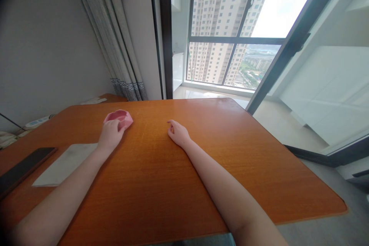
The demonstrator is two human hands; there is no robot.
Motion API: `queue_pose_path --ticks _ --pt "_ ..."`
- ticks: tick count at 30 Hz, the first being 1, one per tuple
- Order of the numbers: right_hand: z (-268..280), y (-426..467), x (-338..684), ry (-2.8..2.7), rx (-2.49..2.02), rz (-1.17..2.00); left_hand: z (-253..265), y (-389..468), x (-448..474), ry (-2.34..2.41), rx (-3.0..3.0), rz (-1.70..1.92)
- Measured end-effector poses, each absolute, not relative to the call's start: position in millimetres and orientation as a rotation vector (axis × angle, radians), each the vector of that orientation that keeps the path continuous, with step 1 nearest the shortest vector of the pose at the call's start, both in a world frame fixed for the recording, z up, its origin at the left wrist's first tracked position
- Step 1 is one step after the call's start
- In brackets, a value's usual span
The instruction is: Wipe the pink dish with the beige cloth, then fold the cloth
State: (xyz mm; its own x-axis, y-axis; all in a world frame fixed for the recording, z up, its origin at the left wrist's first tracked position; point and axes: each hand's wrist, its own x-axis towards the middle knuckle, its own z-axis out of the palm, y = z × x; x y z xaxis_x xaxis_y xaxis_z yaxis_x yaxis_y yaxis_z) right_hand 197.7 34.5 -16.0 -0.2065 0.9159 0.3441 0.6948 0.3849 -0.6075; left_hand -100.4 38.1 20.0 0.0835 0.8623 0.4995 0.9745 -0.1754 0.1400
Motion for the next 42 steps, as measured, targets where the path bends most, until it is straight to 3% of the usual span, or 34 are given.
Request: queue_pose_path --ticks 9,24,31,36,42 --pt "-24 42 200 -1.560 -1.087 0.680 7 -2 14 -1.348 -2.678 -1.007" --pt "-17 36 199 -1.699 -1.181 0.720 12 -12 18 -1.262 -2.776 -0.856" --pt "-16 35 199 -1.772 -1.209 0.661 39 -44 -76 -1.288 -2.535 -0.786" --pt "-13 31 192 -1.758 -1.263 0.603 26 -59 -194 -1.746 -1.978 -0.763" --pt "-12 29 187 -1.741 -1.282 0.587 0 -66 -265 -2.404 -1.787 -0.298"
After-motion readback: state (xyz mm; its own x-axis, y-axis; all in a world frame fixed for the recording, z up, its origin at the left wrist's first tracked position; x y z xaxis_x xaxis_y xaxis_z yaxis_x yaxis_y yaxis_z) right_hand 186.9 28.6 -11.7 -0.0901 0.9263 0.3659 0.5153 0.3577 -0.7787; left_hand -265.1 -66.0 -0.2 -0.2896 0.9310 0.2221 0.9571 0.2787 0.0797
